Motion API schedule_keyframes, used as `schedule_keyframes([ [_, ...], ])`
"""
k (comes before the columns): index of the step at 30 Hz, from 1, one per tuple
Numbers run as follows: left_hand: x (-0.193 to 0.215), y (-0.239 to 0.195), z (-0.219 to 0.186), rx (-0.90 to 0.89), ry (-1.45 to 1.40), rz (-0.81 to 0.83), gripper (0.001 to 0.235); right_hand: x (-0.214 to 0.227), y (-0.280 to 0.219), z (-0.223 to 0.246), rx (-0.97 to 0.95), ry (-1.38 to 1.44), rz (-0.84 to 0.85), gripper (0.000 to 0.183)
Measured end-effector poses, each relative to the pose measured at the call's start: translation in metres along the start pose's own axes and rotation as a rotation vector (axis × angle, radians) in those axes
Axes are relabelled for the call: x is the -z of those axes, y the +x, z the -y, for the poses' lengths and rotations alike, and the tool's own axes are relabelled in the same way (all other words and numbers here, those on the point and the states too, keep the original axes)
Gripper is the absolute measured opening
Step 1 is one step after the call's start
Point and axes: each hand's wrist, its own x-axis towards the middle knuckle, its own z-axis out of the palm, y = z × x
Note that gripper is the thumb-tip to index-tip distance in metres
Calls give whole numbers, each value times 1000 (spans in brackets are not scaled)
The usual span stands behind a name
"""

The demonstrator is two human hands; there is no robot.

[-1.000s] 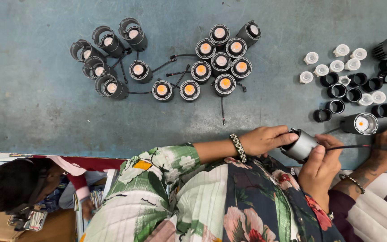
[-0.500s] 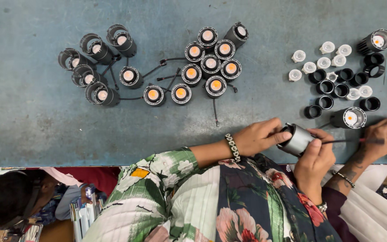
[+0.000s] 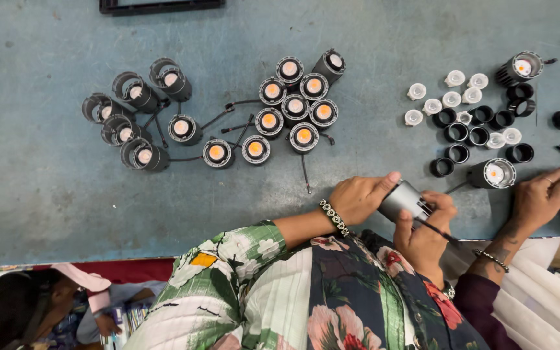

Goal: The person assembles LED light fixtures by inserting LED modules into cylindrical housings, securing them with black rings, and attaching clear plastic covers. They handle each component by hand, placing completed units on the table while another person works nearby.

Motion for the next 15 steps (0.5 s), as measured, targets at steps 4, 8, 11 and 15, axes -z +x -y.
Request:
schedule_keyframes([
  [4, 13, 2, -3, -185, -9, -47, 58, 4, 4, 8, -66, -39, 49, 52],
  [8, 24, -1, -4, -217, -50, -25, 53, 6, 15, 18, -128, 159, 17, 49],
  [11, 22, -4, -1, -209, -106, -36, 51, 7, 18, 25, -118, 111, 13, 47],
  [15, 20, -11, 11, -196, -161, -20, 48, 3, 17, 29, -192, 144, 33, 44],
])
